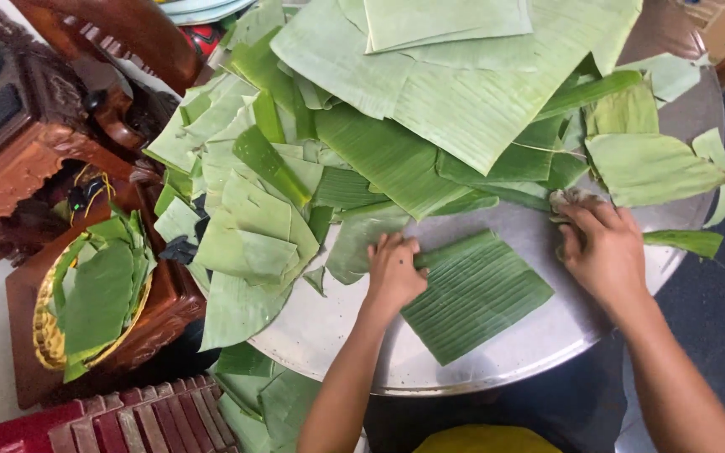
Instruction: A person is cleaning banana leaves by wiping them individually with a cloth on a metal table.
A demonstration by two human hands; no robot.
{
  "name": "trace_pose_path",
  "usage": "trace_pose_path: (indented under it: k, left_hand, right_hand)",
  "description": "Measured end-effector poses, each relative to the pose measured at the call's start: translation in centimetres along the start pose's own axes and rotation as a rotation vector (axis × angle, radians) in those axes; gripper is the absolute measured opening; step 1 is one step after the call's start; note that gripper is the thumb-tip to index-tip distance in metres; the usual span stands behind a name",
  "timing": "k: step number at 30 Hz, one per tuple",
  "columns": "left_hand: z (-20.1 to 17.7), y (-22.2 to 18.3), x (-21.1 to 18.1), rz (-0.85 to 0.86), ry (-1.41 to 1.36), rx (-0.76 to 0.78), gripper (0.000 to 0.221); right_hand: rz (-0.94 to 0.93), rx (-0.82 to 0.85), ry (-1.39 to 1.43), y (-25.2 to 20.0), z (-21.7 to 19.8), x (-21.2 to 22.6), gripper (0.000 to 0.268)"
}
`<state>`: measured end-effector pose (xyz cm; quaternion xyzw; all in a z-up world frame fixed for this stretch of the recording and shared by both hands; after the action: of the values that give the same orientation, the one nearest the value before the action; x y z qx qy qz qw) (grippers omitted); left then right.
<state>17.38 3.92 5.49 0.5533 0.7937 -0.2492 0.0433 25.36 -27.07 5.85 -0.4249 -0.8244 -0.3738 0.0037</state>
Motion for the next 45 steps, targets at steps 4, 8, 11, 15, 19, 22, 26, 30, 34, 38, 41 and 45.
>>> trace_pose_path:
  k: [4,8,11,15,19,22,26,30,34,38,41,45]
  left_hand:
    - [-1.3,-4.6,7.1,0.003,-0.337,-0.103,0.029]
    - [-7.3,-15.7,16.7,-0.265,-0.522,-0.256,0.057]
    - [-6.0,-25.0,28.5,-0.672,-0.473,-0.569,0.046]
    - [0.3,-34.6,39.3,-1.036,-0.233,-0.588,0.027]
    - [8.4,-36.7,44.7,-1.115,-0.138,-0.682,0.035]
    - [12.3,-34.3,45.5,-1.155,-0.129,-0.562,0.056]
    - [14.8,-30.3,44.5,-1.106,-0.34,-0.512,0.089]
    - [11.5,-26.7,41.4,-0.657,-0.125,-0.876,0.079]
    - [4.1,-22.8,33.6,-0.404,-0.088,-1.054,0.044]
    - [1.7,-18.0,24.5,-0.111,-0.046,-1.046,0.025]
    - [-0.6,-16.8,12.7,0.358,-0.227,-1.074,0.006]
    - [4.3,-15.4,7.7,0.51,-0.366,-0.722,0.016]
  right_hand:
    - [-0.157,-0.036,-0.35,8.2,-0.2,0.9,0.024]
    - [-0.396,-0.117,-0.289,17.7,1.4,2.7,0.02]
    - [-0.477,-0.022,-0.259,23.1,6.8,2.5,0.023]
    - [-0.459,0.169,-0.272,28.6,15.4,0.1,0.043]
    - [-0.325,0.416,-0.242,32.2,21.6,-1.8,0.054]
    - [-0.285,0.46,-0.232,33.4,23.1,-2.1,0.057]
    - [-0.533,0.117,-0.249,29.9,21.4,-2.0,0.021]
    - [-0.664,0.084,-0.152,18.1,6.3,12.5,0.014]
    - [-0.721,0.315,0.197,5.9,2.9,16.4,0.028]
    - [-0.635,0.567,0.322,-2.3,3.6,15.2,0.012]
    - [-0.428,0.428,0.445,-2.4,1.1,11.1,0.012]
    - [-0.326,0.168,0.006,-0.2,-0.8,3.8,0.017]
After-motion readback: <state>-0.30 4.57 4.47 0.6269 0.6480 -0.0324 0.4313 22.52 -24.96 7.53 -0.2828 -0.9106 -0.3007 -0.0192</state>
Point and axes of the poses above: each hand's wrist, its own y-axis towards the middle knuckle, its own z-axis out of the palm, x = y × z, the point moved 5 cm from there along y, towards the middle knuckle, and after that the axes turned 4 degrees about -z, right-handed, at the moved point
